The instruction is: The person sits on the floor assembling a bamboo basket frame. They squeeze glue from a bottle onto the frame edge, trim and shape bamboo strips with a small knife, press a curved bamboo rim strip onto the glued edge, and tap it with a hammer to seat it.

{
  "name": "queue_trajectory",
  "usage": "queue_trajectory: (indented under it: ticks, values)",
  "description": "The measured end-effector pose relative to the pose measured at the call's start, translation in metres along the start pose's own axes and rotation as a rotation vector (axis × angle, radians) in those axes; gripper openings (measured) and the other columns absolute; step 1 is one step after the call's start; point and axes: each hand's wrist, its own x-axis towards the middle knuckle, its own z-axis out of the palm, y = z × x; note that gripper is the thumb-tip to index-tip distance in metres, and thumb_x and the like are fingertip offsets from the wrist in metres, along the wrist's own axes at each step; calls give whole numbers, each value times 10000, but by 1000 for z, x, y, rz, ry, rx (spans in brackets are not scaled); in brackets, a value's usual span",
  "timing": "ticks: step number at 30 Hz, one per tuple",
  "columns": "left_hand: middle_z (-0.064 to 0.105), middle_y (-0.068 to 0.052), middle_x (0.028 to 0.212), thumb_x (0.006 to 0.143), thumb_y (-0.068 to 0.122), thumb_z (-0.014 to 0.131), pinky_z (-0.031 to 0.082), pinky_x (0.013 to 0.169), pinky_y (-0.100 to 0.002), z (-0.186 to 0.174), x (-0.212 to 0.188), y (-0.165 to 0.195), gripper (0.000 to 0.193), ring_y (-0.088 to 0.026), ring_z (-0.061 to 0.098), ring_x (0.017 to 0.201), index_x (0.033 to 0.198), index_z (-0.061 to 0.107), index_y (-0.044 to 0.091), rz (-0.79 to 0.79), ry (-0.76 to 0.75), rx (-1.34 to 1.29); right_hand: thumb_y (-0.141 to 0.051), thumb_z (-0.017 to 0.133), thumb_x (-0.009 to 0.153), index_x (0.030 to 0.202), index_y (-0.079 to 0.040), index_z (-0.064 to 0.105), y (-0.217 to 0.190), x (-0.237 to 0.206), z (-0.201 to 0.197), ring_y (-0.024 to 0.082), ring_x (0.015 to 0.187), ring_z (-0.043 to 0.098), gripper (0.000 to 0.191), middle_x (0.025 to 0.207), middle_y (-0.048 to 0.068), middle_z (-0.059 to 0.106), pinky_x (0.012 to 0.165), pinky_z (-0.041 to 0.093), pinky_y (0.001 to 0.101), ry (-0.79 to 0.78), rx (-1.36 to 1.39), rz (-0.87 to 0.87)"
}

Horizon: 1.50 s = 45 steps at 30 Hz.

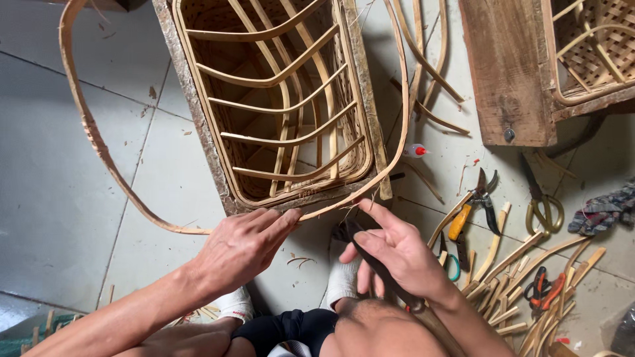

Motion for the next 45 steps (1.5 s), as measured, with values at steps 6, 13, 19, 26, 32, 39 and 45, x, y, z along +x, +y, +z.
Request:
queue_trajectory:
  ticks: [6, 13, 19, 26, 32, 39, 45]
  values:
    - [631, -97, 755, 896, 99, 681, 525, 492, -391, -1, -6, 5, 410, -252, 628, 638, 1287, 607, 0, -108, -55, -85, -126, 558, 1028, 1462, 50, 441, -4, 5, 7, 165, 544, 712, 483, 928, 188, 774, 402, 504, 231, 84, -66, -145]
    - [635, -75, 725, 910, 140, 685, 502, 417, -381, -8, -7, 5, 401, -210, 591, 517, 1294, 647, 32, -133, -117, -114, -110, 572, 1015, 1578, -158, 215, 8, -1, 4, 104, 574, 711, 669, 927, 128, 774, 429, 552, 202, 183, -157, -461]
    - [628, -66, 661, 900, 141, 696, 491, 406, -363, -9, -20, 1, 339, -191, 578, 494, 1213, 670, 12, -126, -83, -97, -53, 524, 1080, 1482, -62, 536, -9, -1, -46, 108, 573, 674, 402, 957, 130, 746, 424, 536, 217, 615, -341, -640]
    - [627, -66, 667, 883, 121, 715, 495, 434, -362, -9, -27, -7, 253, -206, 582, 508, 1111, 716, 11, -103, 70, -134, -134, 553, 1027, 1626, -8, 377, -29, -27, -45, 70, 476, 579, 637, 810, 107, 707, 354, 430, 177, 338, 26, -485]
    - [636, -66, 684, 911, 128, 699, 506, 448, -371, -16, -22, -1, 286, -198, 615, 543, 1156, 677, -18, 74, 25, -53, -141, 553, 1000, 1528, 48, 442, -3, 4, 2, 99, 477, 627, 572, 820, 147, 733, 369, 456, 196, -134, 186, -46]
    - [641, -94, 779, 981, 186, 684, 518, 517, -386, 4, 13, 19, 287, -256, 648, 636, 1190, 617, 1, -25, 75, -313, -131, 548, 1008, 1541, 1, 407, -19, 7, 22, 106, 493, 639, 567, 832, 153, 745, 384, 462, 206, -193, 30, -47]
    - [577, -69, 740, 964, 161, 672, 503, 482, -372, 5, 10, 28, 306, -229, 626, 608, 1194, 581, -19, 27, 44, -84, -122, 561, 1003, 1534, -29, 381, -15, -1, 28, 104, 473, 620, 568, 808, 157, 738, 378, 446, 201, -181, 55, -21]
